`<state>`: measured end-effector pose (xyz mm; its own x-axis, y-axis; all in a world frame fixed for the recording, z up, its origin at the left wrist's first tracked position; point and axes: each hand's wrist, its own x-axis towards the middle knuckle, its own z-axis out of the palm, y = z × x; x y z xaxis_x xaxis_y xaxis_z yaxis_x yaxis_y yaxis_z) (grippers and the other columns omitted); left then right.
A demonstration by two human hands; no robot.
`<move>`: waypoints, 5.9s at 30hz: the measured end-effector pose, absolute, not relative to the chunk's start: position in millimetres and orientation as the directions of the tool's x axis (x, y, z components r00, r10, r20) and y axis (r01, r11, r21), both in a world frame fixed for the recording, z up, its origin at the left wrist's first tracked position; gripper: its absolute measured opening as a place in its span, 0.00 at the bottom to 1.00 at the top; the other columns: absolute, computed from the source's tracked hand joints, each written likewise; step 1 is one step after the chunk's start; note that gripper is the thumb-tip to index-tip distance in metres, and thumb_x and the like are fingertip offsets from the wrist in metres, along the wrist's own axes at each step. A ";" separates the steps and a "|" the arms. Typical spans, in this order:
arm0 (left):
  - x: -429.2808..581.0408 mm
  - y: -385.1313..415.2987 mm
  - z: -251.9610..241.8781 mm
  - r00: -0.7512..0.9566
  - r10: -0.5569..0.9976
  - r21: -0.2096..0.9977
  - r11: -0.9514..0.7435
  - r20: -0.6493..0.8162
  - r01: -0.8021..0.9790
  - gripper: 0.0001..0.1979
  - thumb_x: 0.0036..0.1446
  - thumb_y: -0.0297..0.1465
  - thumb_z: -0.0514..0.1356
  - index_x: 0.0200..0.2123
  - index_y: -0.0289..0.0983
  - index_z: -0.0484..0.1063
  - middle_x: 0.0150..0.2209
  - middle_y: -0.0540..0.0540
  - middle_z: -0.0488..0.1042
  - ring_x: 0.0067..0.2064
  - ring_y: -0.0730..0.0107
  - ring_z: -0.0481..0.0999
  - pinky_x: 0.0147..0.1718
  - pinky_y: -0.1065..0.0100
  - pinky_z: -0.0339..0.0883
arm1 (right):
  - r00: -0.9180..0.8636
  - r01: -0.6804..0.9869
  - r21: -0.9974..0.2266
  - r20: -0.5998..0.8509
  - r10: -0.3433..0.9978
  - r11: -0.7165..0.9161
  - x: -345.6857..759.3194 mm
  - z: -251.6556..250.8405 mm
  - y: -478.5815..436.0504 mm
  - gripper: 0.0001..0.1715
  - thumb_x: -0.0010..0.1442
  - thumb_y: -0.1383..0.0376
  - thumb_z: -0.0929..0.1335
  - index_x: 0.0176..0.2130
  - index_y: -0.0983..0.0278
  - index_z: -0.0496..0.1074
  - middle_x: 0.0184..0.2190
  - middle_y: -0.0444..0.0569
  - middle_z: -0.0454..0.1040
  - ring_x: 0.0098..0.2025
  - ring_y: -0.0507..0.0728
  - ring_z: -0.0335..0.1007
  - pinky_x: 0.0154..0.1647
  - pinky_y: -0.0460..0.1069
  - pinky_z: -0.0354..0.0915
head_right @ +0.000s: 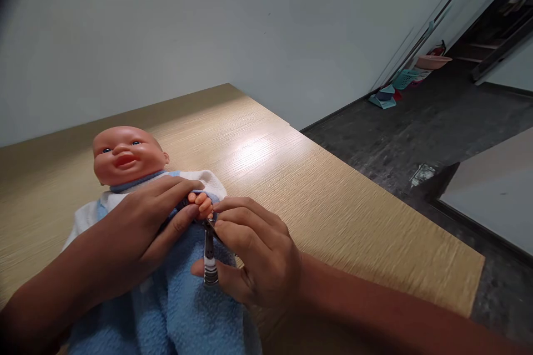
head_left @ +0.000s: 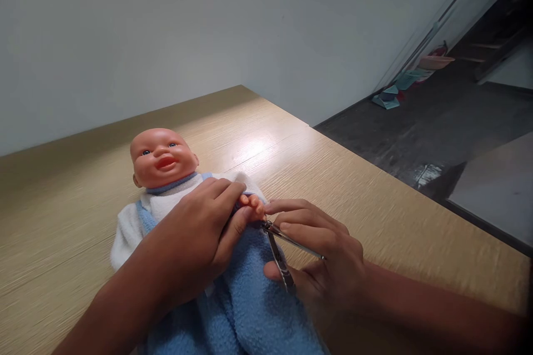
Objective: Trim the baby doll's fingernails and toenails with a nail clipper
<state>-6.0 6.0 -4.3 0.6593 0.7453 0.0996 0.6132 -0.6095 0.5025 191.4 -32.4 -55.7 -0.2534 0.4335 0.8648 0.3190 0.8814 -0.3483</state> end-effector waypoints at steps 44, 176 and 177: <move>-7.1 7.8 -9.9 0.672 0.730 0.511 -0.627 0.123 0.588 0.12 0.71 0.37 0.49 0.38 0.39 0.65 0.37 0.49 0.69 0.39 0.64 0.66 0.39 0.59 0.60 | -0.333 0.429 -0.264 0.843 0.423 0.864 186.2 -49.1 -33.3 0.14 0.66 0.66 0.69 0.50 0.68 0.68 0.40 0.56 0.76 0.48 0.61 0.76 0.46 0.57 0.79; 0.1 -205.4 -78.1 0.385 0.544 0.331 -0.804 0.746 0.494 0.09 0.67 0.33 0.59 0.34 0.36 0.67 0.34 0.43 0.74 0.36 0.67 0.72 0.42 0.59 0.71 | -0.193 0.268 -0.205 0.946 0.261 0.941 188.4 -80.0 -213.0 0.06 0.57 0.66 0.68 0.35 0.68 0.69 0.29 0.51 0.76 0.40 0.62 0.82 0.41 0.58 0.82; -0.1 -205.5 -78.4 0.388 0.543 0.327 -0.804 0.745 0.496 0.09 0.67 0.33 0.59 0.34 0.36 0.67 0.34 0.43 0.75 0.36 0.67 0.72 0.43 0.59 0.71 | -0.197 0.273 -0.205 0.944 0.263 0.940 188.1 -80.2 -212.7 0.06 0.58 0.66 0.68 0.34 0.68 0.69 0.29 0.51 0.75 0.40 0.62 0.81 0.41 0.58 0.82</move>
<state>-0.1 -205.5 -78.4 0.3881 0.5426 0.7449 0.4962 -0.8042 0.3272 188.1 -212.7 -80.2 -0.1970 0.2632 0.9444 0.2732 0.9399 -0.2050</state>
